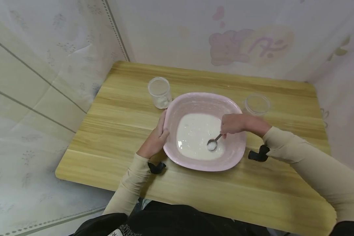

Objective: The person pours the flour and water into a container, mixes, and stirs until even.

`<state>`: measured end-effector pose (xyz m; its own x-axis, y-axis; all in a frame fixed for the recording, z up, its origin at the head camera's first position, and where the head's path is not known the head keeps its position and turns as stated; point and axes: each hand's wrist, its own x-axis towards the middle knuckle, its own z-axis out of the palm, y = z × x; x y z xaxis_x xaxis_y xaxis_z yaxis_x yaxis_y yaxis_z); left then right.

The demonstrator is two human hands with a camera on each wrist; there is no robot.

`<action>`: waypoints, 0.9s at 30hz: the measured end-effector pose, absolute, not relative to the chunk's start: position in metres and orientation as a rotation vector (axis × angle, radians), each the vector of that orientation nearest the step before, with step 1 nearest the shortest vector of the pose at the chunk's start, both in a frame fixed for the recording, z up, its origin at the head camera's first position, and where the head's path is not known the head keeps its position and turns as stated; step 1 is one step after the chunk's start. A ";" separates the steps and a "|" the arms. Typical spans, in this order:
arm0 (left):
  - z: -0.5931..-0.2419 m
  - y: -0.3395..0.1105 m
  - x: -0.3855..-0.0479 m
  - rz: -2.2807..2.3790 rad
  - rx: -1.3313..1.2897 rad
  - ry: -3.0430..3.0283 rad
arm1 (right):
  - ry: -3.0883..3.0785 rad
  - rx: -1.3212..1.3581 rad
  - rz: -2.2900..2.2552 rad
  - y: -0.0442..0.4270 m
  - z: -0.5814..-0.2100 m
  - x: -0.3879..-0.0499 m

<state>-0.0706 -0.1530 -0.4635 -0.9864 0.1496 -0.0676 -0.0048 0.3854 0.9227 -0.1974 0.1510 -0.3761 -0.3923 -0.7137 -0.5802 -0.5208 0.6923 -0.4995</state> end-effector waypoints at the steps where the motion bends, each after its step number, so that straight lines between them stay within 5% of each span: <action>1: -0.464 -0.153 -0.071 1.661 0.137 2.493 | 2.092 -0.833 -0.392 0.146 -0.380 -0.194; 14: -0.464 -0.148 -0.072 1.628 0.125 2.489 | 2.428 -0.823 -0.305 0.159 -0.380 -0.225; 27: -0.463 -0.151 -0.072 1.618 0.123 2.533 | 2.435 -0.893 -0.347 0.151 -0.383 -0.210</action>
<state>-0.0725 -0.1513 -0.4632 -0.9878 0.1397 -0.0681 -0.0030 0.4206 0.9072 -0.2101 0.1505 -0.3835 -0.6482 -0.6590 -0.3815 -0.5263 0.7499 -0.4010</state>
